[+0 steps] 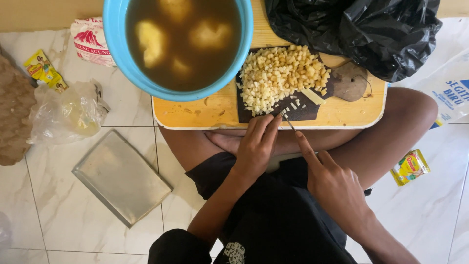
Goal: A person sitting on the floor dicing peeled potatoes into small cubes on a cutting board using a knife.
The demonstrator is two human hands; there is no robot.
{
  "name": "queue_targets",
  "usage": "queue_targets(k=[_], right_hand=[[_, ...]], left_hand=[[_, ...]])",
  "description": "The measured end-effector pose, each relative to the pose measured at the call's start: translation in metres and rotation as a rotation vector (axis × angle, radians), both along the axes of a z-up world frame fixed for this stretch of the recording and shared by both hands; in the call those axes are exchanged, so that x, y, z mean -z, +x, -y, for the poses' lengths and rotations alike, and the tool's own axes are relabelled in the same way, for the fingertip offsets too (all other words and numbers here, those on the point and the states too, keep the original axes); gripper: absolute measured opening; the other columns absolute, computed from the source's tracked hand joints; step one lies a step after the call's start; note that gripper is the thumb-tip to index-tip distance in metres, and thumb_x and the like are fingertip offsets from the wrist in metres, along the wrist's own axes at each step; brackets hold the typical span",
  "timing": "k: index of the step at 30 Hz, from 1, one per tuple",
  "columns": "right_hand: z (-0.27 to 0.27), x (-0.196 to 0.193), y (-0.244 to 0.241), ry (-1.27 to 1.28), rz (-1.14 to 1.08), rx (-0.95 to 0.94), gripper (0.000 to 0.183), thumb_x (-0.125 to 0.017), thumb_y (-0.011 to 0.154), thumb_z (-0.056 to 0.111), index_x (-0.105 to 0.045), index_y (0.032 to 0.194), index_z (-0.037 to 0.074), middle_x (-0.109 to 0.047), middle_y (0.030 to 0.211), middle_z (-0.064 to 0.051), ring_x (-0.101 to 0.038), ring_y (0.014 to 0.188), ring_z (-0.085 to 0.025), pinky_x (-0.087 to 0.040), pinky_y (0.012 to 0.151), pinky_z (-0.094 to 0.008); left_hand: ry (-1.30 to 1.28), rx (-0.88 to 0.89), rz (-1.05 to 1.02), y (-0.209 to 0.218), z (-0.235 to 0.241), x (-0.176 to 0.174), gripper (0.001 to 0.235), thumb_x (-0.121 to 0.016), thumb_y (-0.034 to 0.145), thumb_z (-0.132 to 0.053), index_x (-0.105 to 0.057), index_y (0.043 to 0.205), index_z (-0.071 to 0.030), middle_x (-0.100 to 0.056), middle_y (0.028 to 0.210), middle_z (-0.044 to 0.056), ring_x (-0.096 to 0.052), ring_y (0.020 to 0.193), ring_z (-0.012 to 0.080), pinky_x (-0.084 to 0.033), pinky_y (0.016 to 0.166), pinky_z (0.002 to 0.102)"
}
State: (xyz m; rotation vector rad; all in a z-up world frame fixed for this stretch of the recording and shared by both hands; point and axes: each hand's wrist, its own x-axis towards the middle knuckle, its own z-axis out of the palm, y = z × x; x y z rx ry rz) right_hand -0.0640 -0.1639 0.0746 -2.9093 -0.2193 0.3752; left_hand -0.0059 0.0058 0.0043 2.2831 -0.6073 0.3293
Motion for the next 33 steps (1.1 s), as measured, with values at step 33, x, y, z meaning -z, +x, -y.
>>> queue_targets(k=[33], right_hand=[[-0.002,0.001,-0.002,0.049,0.015,0.031,0.073,-0.061,0.087,0.003,-0.047,0.158,0.014,-0.064,0.073,-0.005,-0.057,0.036,-0.023,-0.053,0.038,-0.040]], left_hand=[[-0.009,-0.039,0.017,-0.004,0.001,0.009,0.032,-0.074,0.090,0.011,-0.064,0.121,0.012,-0.060,0.118,0.020,-0.064,0.101,0.0310,-0.057,0.088,0.038]])
